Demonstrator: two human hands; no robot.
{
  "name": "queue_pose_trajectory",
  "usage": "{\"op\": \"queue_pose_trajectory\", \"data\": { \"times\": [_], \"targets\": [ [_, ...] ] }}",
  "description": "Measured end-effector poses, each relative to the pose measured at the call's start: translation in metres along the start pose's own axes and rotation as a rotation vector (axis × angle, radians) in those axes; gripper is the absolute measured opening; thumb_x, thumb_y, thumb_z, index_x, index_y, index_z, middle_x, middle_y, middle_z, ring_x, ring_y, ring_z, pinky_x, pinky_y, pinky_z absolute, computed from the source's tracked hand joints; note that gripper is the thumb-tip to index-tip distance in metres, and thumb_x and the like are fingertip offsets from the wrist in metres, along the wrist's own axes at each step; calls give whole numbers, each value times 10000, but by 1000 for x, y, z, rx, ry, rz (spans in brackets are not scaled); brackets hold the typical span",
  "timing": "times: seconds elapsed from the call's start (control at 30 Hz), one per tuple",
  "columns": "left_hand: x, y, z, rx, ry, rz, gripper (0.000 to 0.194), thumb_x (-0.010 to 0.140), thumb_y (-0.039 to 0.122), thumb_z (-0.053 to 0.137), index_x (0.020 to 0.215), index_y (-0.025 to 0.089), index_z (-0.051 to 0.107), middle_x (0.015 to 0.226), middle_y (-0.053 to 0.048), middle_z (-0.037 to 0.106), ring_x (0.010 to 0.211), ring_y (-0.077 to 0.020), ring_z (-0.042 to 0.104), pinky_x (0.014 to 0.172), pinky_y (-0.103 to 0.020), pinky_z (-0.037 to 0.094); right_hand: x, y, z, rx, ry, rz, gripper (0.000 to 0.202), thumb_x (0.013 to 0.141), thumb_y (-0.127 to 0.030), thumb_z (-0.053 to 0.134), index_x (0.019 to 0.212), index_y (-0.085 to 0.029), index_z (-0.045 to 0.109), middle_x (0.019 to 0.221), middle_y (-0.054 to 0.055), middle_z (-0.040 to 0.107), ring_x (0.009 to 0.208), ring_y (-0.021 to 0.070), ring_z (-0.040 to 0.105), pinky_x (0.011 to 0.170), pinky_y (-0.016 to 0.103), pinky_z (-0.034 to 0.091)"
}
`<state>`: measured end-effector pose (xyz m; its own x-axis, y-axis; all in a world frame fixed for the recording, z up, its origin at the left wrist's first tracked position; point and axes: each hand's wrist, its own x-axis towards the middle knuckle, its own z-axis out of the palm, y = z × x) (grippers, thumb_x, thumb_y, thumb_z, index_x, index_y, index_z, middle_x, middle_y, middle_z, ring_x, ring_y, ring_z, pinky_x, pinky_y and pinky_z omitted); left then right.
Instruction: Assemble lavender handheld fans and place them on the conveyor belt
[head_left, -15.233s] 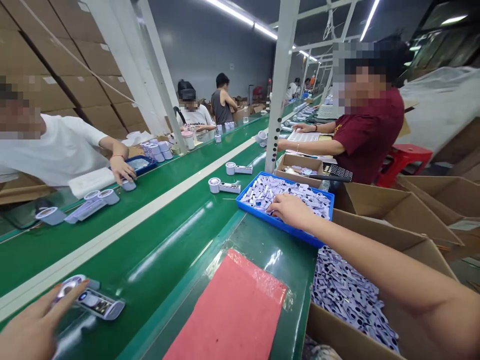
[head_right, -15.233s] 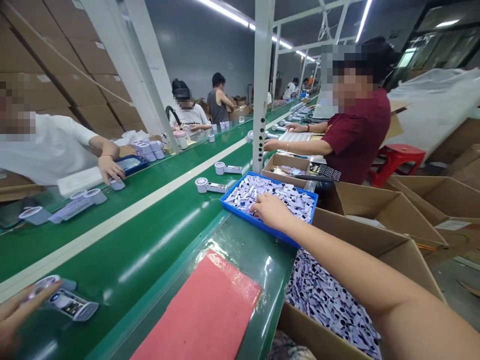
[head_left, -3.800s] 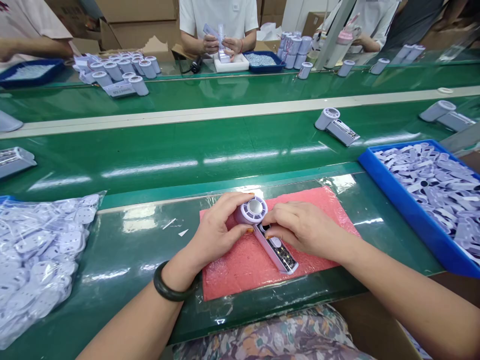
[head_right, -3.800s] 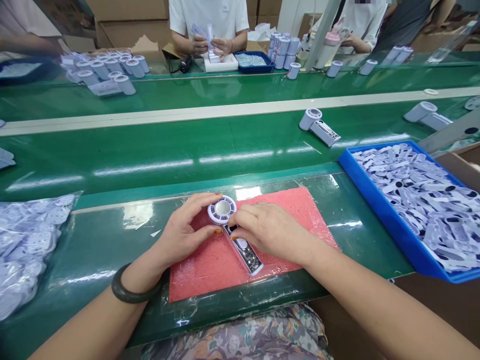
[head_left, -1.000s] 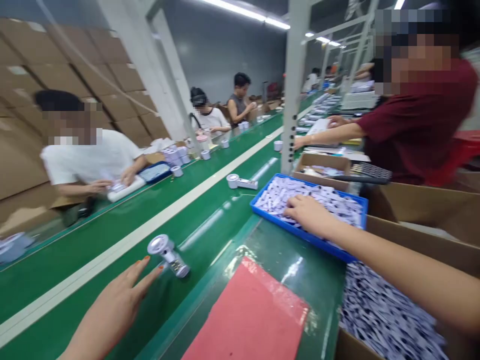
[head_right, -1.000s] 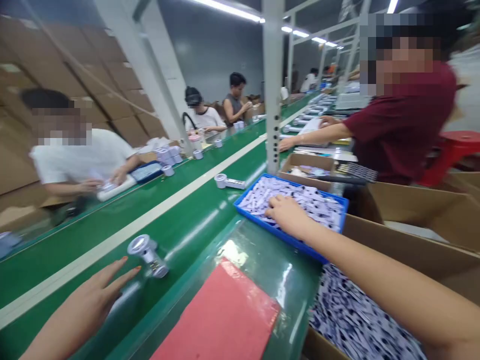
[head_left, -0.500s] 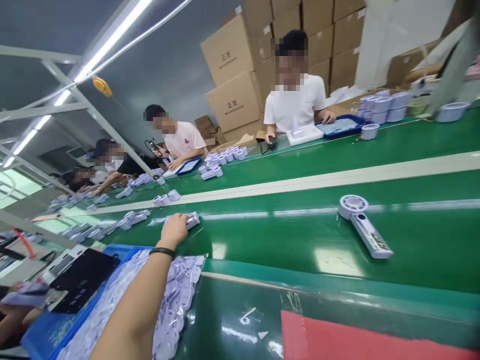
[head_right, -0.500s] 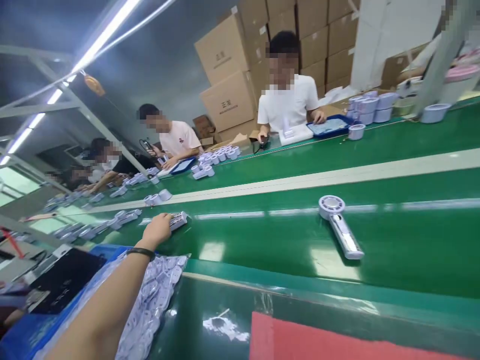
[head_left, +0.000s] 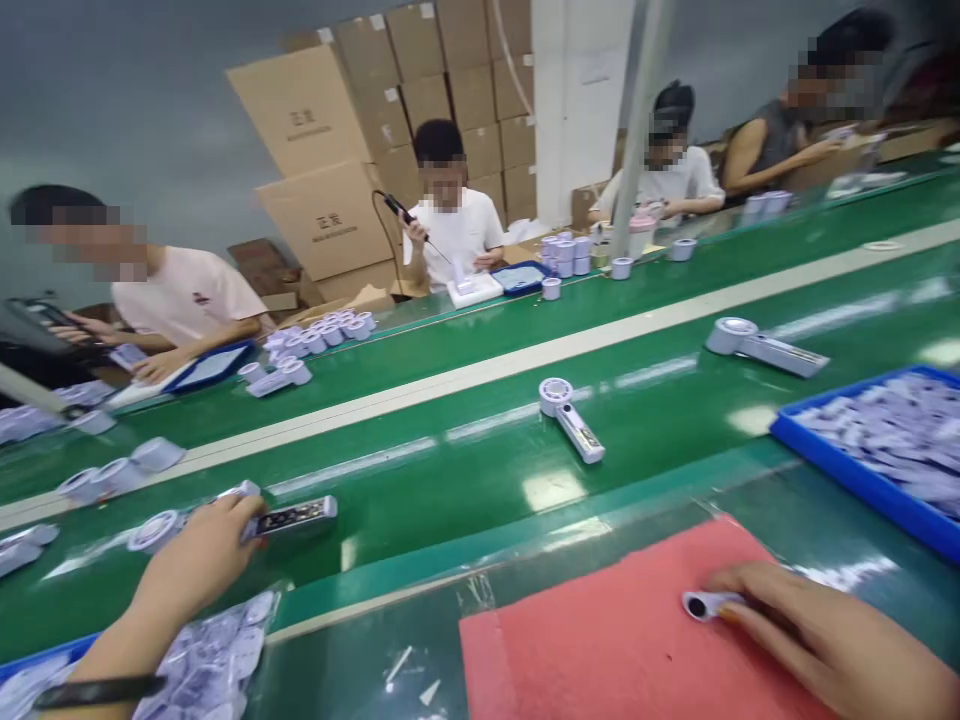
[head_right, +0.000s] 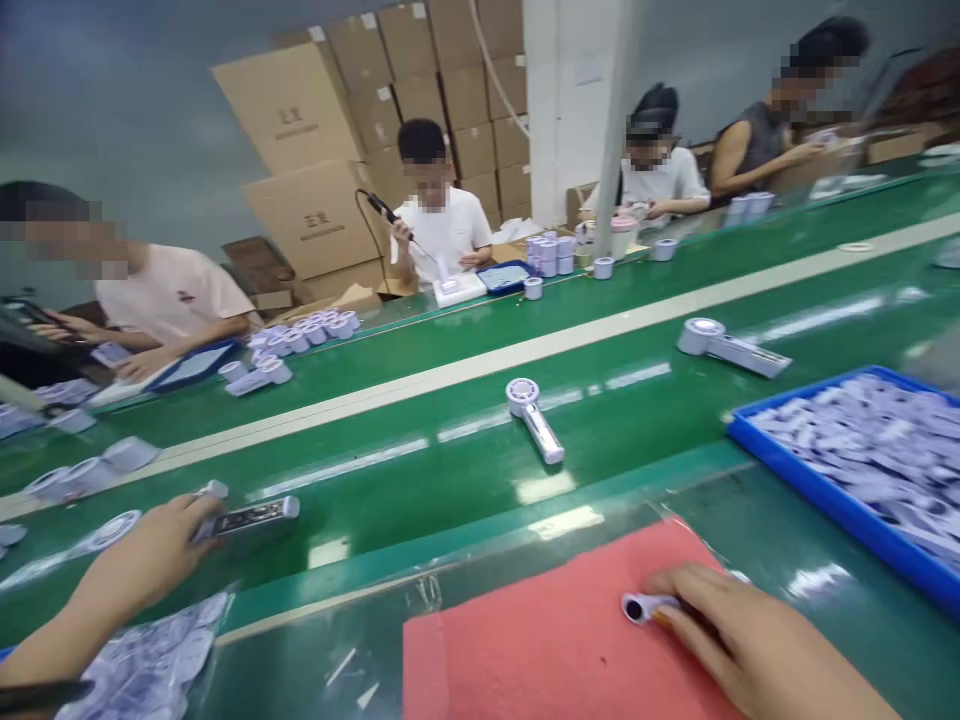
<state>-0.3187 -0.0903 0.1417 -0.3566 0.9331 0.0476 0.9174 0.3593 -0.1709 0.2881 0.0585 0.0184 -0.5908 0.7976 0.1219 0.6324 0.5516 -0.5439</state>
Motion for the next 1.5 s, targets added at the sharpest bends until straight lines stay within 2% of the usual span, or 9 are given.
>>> {"op": "queue_pose_trajectory", "data": {
  "times": [0.1,0.27,0.33,0.43,0.7,0.87,1.0,1.2,1.5],
  "targets": [
    [-12,90,-12,-101,-2,262,245,874,352,454,1008,203,595,1030,-71,553,963,-284,512,816,-433,447,-3,-2,-13,28,-144,7,257,1018,-391,437,1117,-296,654,1143,57,632,987,245,632,833,394,544],
    [-59,254,-36,-287,-78,581,180,876,209,574,1054,228,563,1077,-59,516,987,-259,476,820,-417,452,0,-34,-39,65,-51,-48,266,1039,-354,400,1068,-253,644,988,35,636,815,198,607,694,339,484],
    [-72,297,-34,-324,-103,675,174,891,210,614,1056,211,558,1069,-69,508,970,-262,468,821,-427,460,0,-48,-47,113,19,-58,226,1029,-355,435,1059,-258,637,919,10,623,748,176,576,649,310,444],
    [-80,331,-24,-365,-119,710,202,903,245,665,1056,177,553,1093,-88,496,988,-272,459,853,-450,471,-2,-65,-47,182,67,-150,160,1011,-279,476,1063,-246,624,932,3,609,799,170,558,702,304,421],
    [-80,333,-15,-675,-77,761,478,808,149,784,1200,230,523,1307,-57,458,1262,-265,377,1094,-447,353,-3,-92,-5,4,38,-307,135,990,-190,489,964,-156,617,893,54,556,783,216,488,716,354,347],
    [-82,334,-12,-835,-47,798,194,948,162,599,1133,214,568,1186,-49,533,1155,-233,459,1018,-416,376,-2,-96,6,-44,85,-301,115,980,-163,503,960,-141,614,877,54,547,790,223,485,724,372,330],
    [-82,339,-10,-894,-46,775,168,935,90,567,1050,200,620,1062,-35,562,1033,-213,493,908,-375,404,-2,-91,6,151,75,-236,118,991,-238,562,913,-176,624,887,31,548,850,207,499,749,355,334],
    [-82,341,-8,-957,-30,750,284,856,-27,627,999,217,652,1021,5,575,1005,-175,515,887,-329,411,1,-80,20,640,-6,-69,80,962,-169,561,926,-202,625,934,1,586,863,156,537,769,295,394],
    [-77,338,-5,-821,20,813,253,932,55,579,1128,213,608,1157,-33,558,1146,-200,490,984,-376,414,5,-75,23,712,-3,-30,69,958,-202,581,923,-213,639,927,-24,611,855,137,561,739,274,417]
  ]
}}
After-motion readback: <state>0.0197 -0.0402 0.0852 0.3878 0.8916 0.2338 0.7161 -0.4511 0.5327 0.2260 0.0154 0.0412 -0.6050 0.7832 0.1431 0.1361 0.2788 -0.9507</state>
